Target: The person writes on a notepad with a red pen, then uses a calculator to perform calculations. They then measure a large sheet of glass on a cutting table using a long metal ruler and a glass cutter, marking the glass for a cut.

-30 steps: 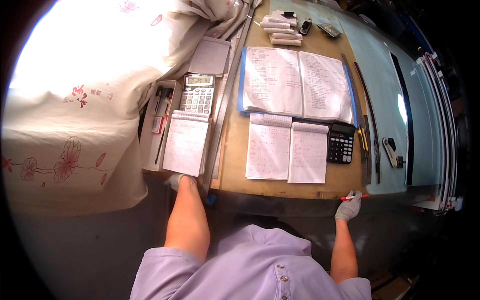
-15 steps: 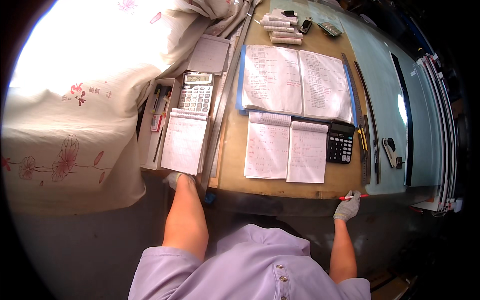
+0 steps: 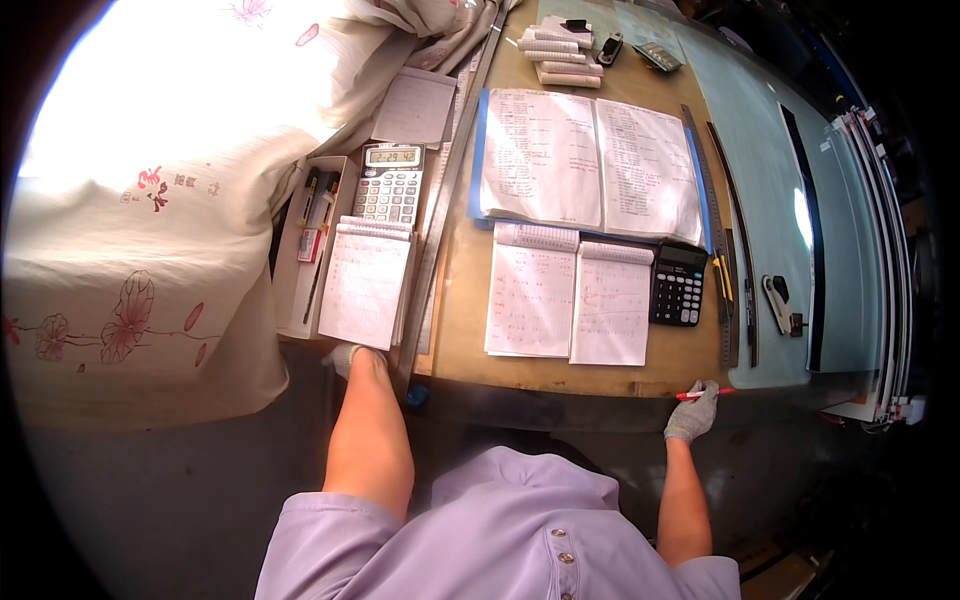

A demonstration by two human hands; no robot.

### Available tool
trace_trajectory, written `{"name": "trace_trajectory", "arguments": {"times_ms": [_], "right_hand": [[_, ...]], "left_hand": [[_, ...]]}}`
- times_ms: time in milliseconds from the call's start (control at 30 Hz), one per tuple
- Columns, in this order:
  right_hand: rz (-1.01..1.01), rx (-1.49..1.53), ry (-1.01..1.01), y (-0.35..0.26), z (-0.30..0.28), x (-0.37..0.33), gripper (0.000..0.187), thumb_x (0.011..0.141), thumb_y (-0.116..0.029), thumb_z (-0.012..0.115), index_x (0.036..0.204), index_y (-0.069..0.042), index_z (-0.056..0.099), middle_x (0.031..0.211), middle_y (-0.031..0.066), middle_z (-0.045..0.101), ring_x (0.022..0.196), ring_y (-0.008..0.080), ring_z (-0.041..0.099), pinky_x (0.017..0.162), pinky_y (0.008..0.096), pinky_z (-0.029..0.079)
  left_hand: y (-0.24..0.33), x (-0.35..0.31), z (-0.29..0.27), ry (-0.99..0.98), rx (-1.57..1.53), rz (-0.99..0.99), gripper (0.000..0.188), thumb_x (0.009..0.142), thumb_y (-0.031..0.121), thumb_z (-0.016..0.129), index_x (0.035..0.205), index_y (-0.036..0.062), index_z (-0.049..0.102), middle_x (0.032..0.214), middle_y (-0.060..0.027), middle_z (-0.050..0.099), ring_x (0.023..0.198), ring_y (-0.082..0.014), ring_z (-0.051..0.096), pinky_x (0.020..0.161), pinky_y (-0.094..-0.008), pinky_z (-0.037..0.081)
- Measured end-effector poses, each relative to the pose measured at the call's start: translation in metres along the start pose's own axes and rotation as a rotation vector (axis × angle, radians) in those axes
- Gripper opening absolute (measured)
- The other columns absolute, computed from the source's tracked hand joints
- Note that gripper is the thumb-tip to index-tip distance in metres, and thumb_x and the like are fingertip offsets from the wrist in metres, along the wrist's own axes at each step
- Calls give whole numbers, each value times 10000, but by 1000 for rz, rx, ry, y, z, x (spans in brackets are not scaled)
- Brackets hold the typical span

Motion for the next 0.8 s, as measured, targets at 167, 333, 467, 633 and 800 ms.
{"name": "trace_trajectory", "arguments": {"times_ms": [167, 333, 467, 633, 800], "right_hand": [[8, -5, -3, 4, 3, 0, 199, 1009, -251, 621, 1068, -61, 613, 999, 204, 678, 908, 420, 661, 763, 503, 514], [-18, -14, 24, 10, 8, -1, 199, 1008, -264, 624, 1077, -77, 610, 979, 201, 679, 893, 423, 662, 745, 512, 513], [-26, -18, 23, 10, 8, -1, 203, 1005, -269, 629, 1078, -80, 605, 973, 203, 677, 887, 426, 662, 740, 516, 512], [-8, 1, 17, 8, 6, -1, 206, 1004, -268, 629, 1076, -76, 603, 970, 208, 673, 890, 430, 658, 742, 516, 510], [-18, -17, 17, 5, 5, -1, 187, 1006, -254, 626, 1088, -86, 623, 991, 180, 689, 890, 406, 670, 738, 497, 519]], "left_hand": [[0, 0, 1, 3, 8, 0, 805, 1064, 599, 266, 1324, -76, 621, 1367, -202, 649, 1270, -337, 620, 1112, -437, 440], [-1, 4, -1, 13, 10, 5, 800, 1064, 597, 270, 1327, -72, 620, 1365, -202, 650, 1267, -337, 621, 1108, -437, 443], [-1, 4, 0, 8, 12, 3, 796, 1065, 596, 272, 1328, -70, 620, 1363, -202, 651, 1265, -336, 621, 1104, -437, 444], [-1, 5, 0, 3, 18, 6, 791, 1065, 595, 276, 1330, -67, 619, 1361, -202, 652, 1262, -336, 622, 1100, -437, 446], [-1, 6, 0, 3, 15, 4, 786, 1065, 593, 279, 1332, -63, 619, 1359, -202, 653, 1260, -336, 624, 1095, -437, 449]]}}
Point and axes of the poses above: each hand's wrist, its own x-axis towards the middle knuckle, its own z-axis out of the palm, y = z × x, the point moved 3 cm from there along x, towards the middle knuckle
